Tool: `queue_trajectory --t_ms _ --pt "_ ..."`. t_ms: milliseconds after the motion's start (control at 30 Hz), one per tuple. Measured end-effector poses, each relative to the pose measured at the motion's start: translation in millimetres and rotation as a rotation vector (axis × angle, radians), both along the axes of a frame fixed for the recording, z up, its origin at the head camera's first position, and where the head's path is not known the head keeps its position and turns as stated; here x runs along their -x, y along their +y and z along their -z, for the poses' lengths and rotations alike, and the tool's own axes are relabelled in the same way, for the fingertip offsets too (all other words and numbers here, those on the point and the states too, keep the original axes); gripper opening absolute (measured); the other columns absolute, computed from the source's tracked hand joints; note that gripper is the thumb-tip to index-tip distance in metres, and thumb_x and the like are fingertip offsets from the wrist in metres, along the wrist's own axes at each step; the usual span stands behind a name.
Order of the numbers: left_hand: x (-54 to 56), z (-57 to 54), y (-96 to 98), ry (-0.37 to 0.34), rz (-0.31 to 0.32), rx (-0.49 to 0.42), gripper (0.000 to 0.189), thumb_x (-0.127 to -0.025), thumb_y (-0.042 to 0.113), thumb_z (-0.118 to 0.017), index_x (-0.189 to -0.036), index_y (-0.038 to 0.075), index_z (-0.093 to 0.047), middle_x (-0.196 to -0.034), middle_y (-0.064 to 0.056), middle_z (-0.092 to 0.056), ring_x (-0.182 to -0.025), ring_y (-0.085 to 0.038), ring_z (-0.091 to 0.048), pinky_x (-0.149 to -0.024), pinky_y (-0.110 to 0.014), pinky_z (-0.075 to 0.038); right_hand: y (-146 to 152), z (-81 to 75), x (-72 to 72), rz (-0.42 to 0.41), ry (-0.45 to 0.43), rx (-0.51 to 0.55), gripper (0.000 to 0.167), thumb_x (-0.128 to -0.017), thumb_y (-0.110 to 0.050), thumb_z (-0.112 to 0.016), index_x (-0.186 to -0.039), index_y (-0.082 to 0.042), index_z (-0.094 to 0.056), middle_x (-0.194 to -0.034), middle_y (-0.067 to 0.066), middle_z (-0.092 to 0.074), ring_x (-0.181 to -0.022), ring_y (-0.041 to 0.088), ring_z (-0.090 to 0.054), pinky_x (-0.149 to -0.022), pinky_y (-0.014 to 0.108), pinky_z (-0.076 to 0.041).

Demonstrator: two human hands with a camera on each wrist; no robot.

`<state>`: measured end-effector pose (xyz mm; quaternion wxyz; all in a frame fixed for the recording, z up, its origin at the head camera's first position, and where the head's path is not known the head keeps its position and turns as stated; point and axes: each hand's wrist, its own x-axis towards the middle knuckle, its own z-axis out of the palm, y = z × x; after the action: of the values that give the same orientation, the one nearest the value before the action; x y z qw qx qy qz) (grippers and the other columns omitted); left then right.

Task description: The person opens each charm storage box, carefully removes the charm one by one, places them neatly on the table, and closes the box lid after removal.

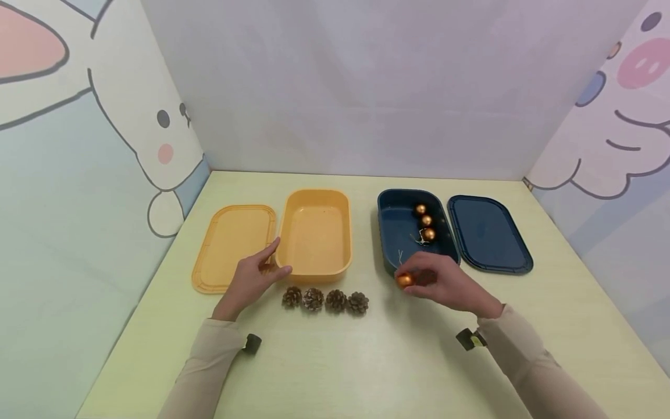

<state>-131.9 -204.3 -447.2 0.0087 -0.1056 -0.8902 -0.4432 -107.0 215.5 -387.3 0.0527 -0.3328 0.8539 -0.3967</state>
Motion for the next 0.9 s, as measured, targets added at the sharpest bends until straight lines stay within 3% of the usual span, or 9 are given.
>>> queue_trajectory --t_ms 200,333,433,567,667,900 --pt "0.1 0.3 -0.2 -0.005 0.001 0.003 0.079 -0.088 0.043 -0.076 -0.154 0.014 -0.042 -0.151 -0.015 -0.052 -0.107 -0.026 -0.063 -0.095 -0.047 -0.053 -6.0 12.5 -8.4 -0.047 -0.064 -0.004 0.028 -0.091 -0.002 -0.071 -0.118 -0.01 -0.069 -0.109 0.005 -0.068 -0.094 0.014 -0.07 -0.079 0.025 -0.061" --pt "0.1 0.0 -0.2 -0.005 -0.002 0.003 0.079 -0.088 0.043 -0.076 -0.154 0.015 -0.042 -0.146 -0.015 -0.058 -0.102 -0.024 -0.06 -0.093 -0.044 -0.052 -11.1 21.0 -11.7 -0.027 -0.083 -0.008 0.028 -0.089 0.0 -0.072 -0.115 -0.011 -0.072 -0.106 0.004 -0.064 -0.097 0.015 -0.067 -0.081 0.024 -0.061" --pt "-0.6 0.1 -0.9 -0.007 -0.004 0.01 0.079 -0.088 0.043 -0.076 -0.154 0.015 -0.042 -0.127 -0.015 -0.067 -0.096 -0.023 -0.058 -0.086 -0.038 -0.05 -15.4 26.6 -14.5 -0.01 -0.087 -0.009 0.029 -0.087 0.002 -0.073 -0.113 -0.011 -0.074 -0.105 0.004 -0.063 -0.097 0.015 -0.068 -0.081 0.024 -0.061" --pt "-1.7 0.8 -1.4 -0.001 -0.005 0.019 0.079 -0.088 0.042 -0.076 -0.153 0.015 -0.043 -0.114 -0.012 -0.068 -0.091 -0.021 -0.056 -0.083 -0.034 -0.048 -19.8 32.1 -18.5 0.01 -0.054 -0.053 0.031 -0.085 0.005 -0.073 -0.111 -0.012 -0.075 -0.102 0.002 -0.062 -0.094 0.012 -0.067 -0.078 0.023 -0.06" --pt "-1.7 0.4 -1.3 0.008 -0.002 0.018 0.078 -0.088 0.042 -0.076 -0.153 0.014 -0.043 -0.125 -0.011 -0.067 -0.094 -0.021 -0.057 -0.085 -0.035 -0.05 -21.9 34.4 -20.4 0.032 -0.019 -0.107 0.034 -0.083 0.007 -0.073 -0.109 -0.014 -0.076 -0.1 0.0 -0.062 -0.092 0.01 -0.065 -0.075 0.021 -0.06" --pt "-1.2 -1.9 -0.4 0.002 0.008 0.004 0.078 -0.089 0.041 -0.076 -0.154 0.014 -0.042 -0.128 -0.013 -0.066 -0.096 -0.023 -0.057 -0.088 -0.04 -0.05 -26.8 38.6 -21.7 0.059 0.071 -0.198 0.03 -0.081 0.001 -0.077 -0.107 -0.015 -0.077 -0.098 -0.001 -0.061 -0.086 0.008 -0.063 -0.071 0.021 -0.059"
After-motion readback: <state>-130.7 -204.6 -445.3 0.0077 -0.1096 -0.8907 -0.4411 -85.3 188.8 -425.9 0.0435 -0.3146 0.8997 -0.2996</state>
